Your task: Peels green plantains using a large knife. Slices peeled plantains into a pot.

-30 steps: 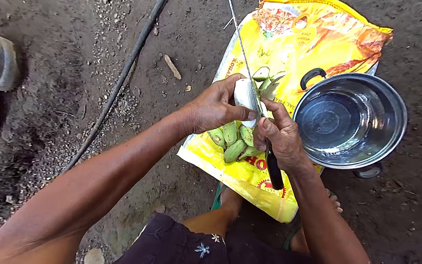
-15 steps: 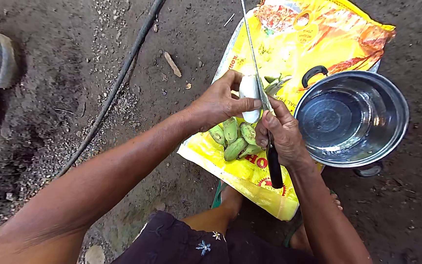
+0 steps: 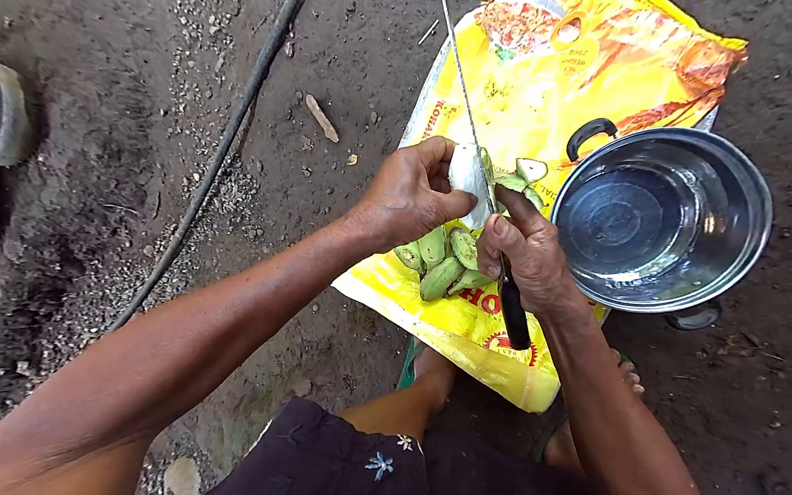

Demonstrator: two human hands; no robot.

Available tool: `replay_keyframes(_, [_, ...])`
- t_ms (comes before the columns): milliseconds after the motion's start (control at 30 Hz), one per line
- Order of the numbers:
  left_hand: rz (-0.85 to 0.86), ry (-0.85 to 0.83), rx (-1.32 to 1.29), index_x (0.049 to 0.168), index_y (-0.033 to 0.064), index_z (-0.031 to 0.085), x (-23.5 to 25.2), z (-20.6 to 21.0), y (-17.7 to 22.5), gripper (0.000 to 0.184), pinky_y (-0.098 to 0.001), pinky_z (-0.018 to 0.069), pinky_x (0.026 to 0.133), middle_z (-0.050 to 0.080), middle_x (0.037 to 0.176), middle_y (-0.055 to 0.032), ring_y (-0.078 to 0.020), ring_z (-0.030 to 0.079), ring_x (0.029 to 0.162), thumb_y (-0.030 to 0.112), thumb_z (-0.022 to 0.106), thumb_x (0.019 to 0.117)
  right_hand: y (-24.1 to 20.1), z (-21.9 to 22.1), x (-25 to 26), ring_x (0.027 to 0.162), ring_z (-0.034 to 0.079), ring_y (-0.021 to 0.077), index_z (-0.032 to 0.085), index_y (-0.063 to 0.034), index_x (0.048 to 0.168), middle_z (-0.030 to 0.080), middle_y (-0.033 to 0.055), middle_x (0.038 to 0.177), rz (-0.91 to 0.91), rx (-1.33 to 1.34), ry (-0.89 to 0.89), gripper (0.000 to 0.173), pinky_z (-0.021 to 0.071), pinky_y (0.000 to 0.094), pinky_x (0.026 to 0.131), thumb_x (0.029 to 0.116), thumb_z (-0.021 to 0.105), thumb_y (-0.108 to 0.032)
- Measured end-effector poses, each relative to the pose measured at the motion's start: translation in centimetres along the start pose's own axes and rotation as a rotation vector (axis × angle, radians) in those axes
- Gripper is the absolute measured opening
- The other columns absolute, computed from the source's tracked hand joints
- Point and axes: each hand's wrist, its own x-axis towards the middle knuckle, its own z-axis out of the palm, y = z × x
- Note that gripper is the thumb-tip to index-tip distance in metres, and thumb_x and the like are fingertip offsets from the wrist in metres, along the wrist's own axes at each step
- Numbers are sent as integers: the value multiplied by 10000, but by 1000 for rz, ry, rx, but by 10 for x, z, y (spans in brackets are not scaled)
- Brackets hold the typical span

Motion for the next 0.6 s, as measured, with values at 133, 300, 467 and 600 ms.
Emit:
replay_keyframes(133, [55, -11, 32, 1151, 35, 597, -1, -4, -1, 332, -197, 585, 826, 710, 1028, -20, -28, 696, 896, -10, 720, 846, 0, 2, 1, 464, 487, 46, 569, -157, 1327, 496, -33, 618, -12, 56, -24, 351, 480, 186, 464, 1002, 627, -275])
replay_keyframes(300, [93, -93, -36, 1178, 21, 592, -1, -13, -6, 360, -205, 592, 851, 715, 1049, -21, -41, 703, 932, -62, 703, 846, -1, -4, 2, 464, 490, 53, 624, -125, 1187, 505, -28, 605, 12, 114, -97, 240, 478, 194, 466, 994, 649, -266])
replay_keyframes(467, [111, -137, -92, 1171, 30, 583, 2, -19, -9, 368, -210, 592, 855, 713, 1044, -11, -47, 703, 937, -95, 683, 840, -3, -5, 4, 465, 517, 68, 610, -115, 1144, 516, -17, 602, 83, 245, -148, 312, 502, 211, 471, 987, 665, -379])
replay_keyframes(600, [103, -139, -106, 1190, 37, 584, -2, -26, -8, 387, -210, 589, 864, 720, 1044, -5, -52, 705, 941, -87, 678, 835, -4, 2, 6, 474, 525, 72, 607, -114, 932, 519, -10, 595, 146, 351, -194, 326, 496, 212, 482, 973, 670, -432])
